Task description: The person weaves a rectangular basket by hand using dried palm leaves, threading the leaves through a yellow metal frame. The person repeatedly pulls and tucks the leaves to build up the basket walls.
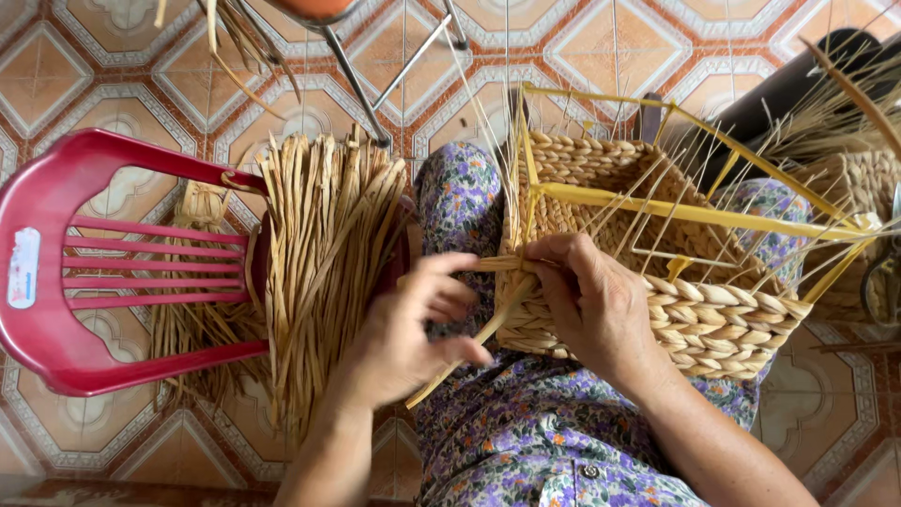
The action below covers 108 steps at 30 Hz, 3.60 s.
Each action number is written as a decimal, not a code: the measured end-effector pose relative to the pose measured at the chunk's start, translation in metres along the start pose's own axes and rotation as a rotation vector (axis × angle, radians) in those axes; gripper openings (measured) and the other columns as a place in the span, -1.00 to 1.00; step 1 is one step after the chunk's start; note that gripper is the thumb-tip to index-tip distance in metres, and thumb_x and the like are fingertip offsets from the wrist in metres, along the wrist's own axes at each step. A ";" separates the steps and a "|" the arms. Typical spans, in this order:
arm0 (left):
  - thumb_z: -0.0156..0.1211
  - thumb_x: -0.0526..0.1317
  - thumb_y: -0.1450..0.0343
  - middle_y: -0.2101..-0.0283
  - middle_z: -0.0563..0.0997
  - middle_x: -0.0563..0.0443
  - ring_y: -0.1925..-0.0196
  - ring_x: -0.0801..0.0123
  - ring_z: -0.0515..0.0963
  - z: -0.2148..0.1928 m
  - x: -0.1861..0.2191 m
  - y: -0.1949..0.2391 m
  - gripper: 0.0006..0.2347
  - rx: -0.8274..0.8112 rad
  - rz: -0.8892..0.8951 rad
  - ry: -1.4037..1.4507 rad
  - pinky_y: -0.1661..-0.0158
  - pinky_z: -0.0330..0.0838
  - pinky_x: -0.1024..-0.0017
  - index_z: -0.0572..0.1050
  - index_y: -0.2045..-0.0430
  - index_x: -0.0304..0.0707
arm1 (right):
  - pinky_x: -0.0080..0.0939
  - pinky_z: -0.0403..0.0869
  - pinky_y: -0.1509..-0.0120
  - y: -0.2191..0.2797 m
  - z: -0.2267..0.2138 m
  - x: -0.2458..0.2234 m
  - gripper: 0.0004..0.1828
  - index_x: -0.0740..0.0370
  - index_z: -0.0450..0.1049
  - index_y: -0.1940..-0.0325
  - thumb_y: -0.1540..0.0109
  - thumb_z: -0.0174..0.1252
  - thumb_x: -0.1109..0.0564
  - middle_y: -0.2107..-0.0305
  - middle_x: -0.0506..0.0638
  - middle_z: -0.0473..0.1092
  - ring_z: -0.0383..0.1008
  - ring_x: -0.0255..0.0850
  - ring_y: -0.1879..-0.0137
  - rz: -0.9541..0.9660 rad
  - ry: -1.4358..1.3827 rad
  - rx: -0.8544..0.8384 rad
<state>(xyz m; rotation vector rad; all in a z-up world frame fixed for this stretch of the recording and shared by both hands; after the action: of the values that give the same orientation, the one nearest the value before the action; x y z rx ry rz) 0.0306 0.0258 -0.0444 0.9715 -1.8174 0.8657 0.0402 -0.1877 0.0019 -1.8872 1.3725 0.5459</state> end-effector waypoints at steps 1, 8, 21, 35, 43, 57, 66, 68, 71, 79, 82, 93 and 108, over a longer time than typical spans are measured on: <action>0.42 -0.06 -0.30 0.08 0.61 -0.17 0.19 0.28 0.70 0.010 0.014 -0.009 -0.35 -0.040 0.019 -0.041 0.19 0.68 0.34 0.30 -0.21 -0.46 | -0.18 0.58 0.15 -0.001 0.000 0.000 -0.82 0.28 0.42 0.05 -0.27 0.17 0.31 0.25 0.07 0.55 0.65 -0.10 0.17 0.004 -0.001 0.006; 0.36 -0.29 -0.36 0.32 0.65 -0.14 0.34 0.14 0.69 0.002 0.051 -0.058 -0.74 -0.089 0.061 -0.409 0.29 0.59 0.27 0.60 0.07 -0.28 | -0.16 0.56 0.18 -0.004 -0.002 0.003 -0.80 0.24 0.44 0.08 -0.21 0.18 0.30 0.31 0.08 0.55 0.64 -0.07 0.20 -0.004 -0.015 0.042; 0.36 -0.18 -0.43 0.40 0.70 0.06 0.33 0.49 0.65 0.030 -0.052 -0.116 -0.85 -0.397 -0.246 0.210 0.28 0.56 0.51 0.63 0.41 -0.30 | -0.16 0.48 0.43 -0.005 0.008 0.004 -0.81 0.21 0.39 0.27 -0.15 0.29 0.19 0.50 0.03 0.48 0.53 -0.13 0.45 -0.064 0.138 0.179; 0.18 0.10 -0.42 -0.18 0.53 -0.22 -0.19 0.17 0.56 0.002 -0.196 -0.164 -0.42 0.314 -0.403 0.098 -0.15 0.45 0.25 0.33 -0.25 -0.30 | -0.26 0.52 0.14 0.046 -0.164 0.119 -0.70 0.22 0.30 0.41 -0.27 0.18 0.48 0.39 0.10 0.46 0.51 -0.24 0.25 0.043 -0.783 0.519; 0.14 0.21 -0.43 -0.04 0.53 -0.35 0.10 0.22 0.47 0.004 -0.184 -0.108 -0.35 0.413 -0.744 -0.003 0.18 0.31 0.22 0.32 -0.29 -0.28 | -0.23 0.54 0.00 0.098 -0.159 0.277 -0.89 0.36 0.48 0.16 -0.35 0.07 0.43 0.28 0.14 0.49 0.55 -0.17 0.08 0.126 -0.903 0.502; 0.10 -0.09 -0.52 0.09 0.56 -0.31 0.23 0.22 0.59 0.031 -0.094 -0.104 -0.53 0.581 -0.139 -0.614 0.37 0.52 0.41 0.31 -0.24 -0.48 | -0.19 0.55 -0.05 0.096 -0.121 0.263 -0.61 0.15 0.58 -0.12 -0.19 0.22 0.27 0.05 0.03 0.57 0.59 -0.14 -0.02 0.390 0.201 0.281; 0.14 -0.30 -0.50 0.17 0.71 -0.08 0.18 0.38 0.75 0.085 -0.019 -0.140 -0.84 0.052 0.010 0.106 0.17 0.68 0.49 0.59 0.11 -0.34 | -0.12 0.53 0.00 0.077 -0.132 0.229 -0.83 0.26 0.49 0.08 -0.25 0.25 0.25 0.12 0.09 0.47 0.54 -0.03 0.02 0.121 0.310 0.343; 0.15 -0.30 -0.50 0.19 0.73 -0.07 0.22 0.41 0.74 0.112 -0.019 -0.147 -0.84 -0.119 -0.026 0.169 0.20 0.69 0.52 0.61 0.10 -0.31 | -0.15 0.54 0.07 0.083 -0.126 0.233 -0.81 0.27 0.51 0.03 -0.26 0.23 0.26 0.18 0.10 0.48 0.56 -0.05 0.09 0.157 0.250 0.266; 0.17 -0.29 -0.50 0.18 0.73 -0.07 0.22 0.44 0.73 0.151 -0.009 -0.166 -0.85 -0.282 0.019 0.224 0.26 0.68 0.54 0.62 0.12 -0.28 | -0.16 0.54 0.14 0.081 -0.126 0.240 -0.83 0.28 0.47 0.02 -0.30 0.21 0.27 0.26 0.10 0.50 0.58 -0.07 0.18 0.218 0.184 0.296; 0.23 -0.23 -0.47 0.36 0.68 0.00 0.46 0.39 0.60 0.237 0.005 -0.213 -0.85 -0.419 0.133 -0.098 0.46 0.51 0.46 0.66 0.15 -0.18 | -0.26 0.54 0.21 0.080 -0.124 0.252 -0.83 0.28 0.43 0.01 -0.32 0.19 0.31 0.32 0.06 0.53 0.61 -0.19 0.27 0.233 0.065 0.402; 0.23 -0.22 -0.49 0.33 0.67 -0.01 0.41 0.42 0.63 0.256 0.004 -0.214 -0.86 -0.340 0.227 -0.118 0.38 0.55 0.46 0.65 0.16 -0.19 | -0.29 0.53 0.26 0.090 -0.119 0.254 -0.85 0.30 0.40 0.01 -0.34 0.17 0.33 0.33 0.05 0.54 0.57 -0.25 0.33 0.329 -0.008 0.404; 0.13 -0.24 -0.57 0.47 0.64 0.06 0.58 0.49 0.61 0.276 0.003 -0.222 -0.88 -0.158 0.138 -0.309 0.60 0.52 0.56 0.58 0.29 -0.25 | -0.33 0.55 0.21 0.085 -0.124 0.250 -0.89 0.35 0.34 0.00 -0.40 0.08 0.36 0.28 0.04 0.54 0.57 -0.31 0.28 0.312 -0.132 0.391; 0.14 -0.44 -0.53 -0.06 0.55 -0.28 0.14 0.16 0.70 0.268 0.018 -0.185 -0.80 -0.011 0.532 -0.236 0.20 0.72 0.47 0.48 -0.03 -0.52 | -0.28 0.52 0.19 0.068 -0.117 0.258 -0.86 0.29 0.54 0.07 -0.30 0.21 0.36 0.38 -0.01 0.54 0.54 -0.31 0.29 0.436 -0.011 0.228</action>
<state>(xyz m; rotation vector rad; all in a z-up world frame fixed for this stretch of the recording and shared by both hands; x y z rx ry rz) 0.0886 -0.2907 -0.0970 0.6018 -2.3354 1.0890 0.0555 -0.4499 -0.1236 -1.4068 1.7707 0.5788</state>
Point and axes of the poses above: each hand's wrist, its own y-axis away from the middle knuckle, its own z-axis out of the palm, x = y × z, the point moved 5 cm from there along -y, towards the middle knuckle
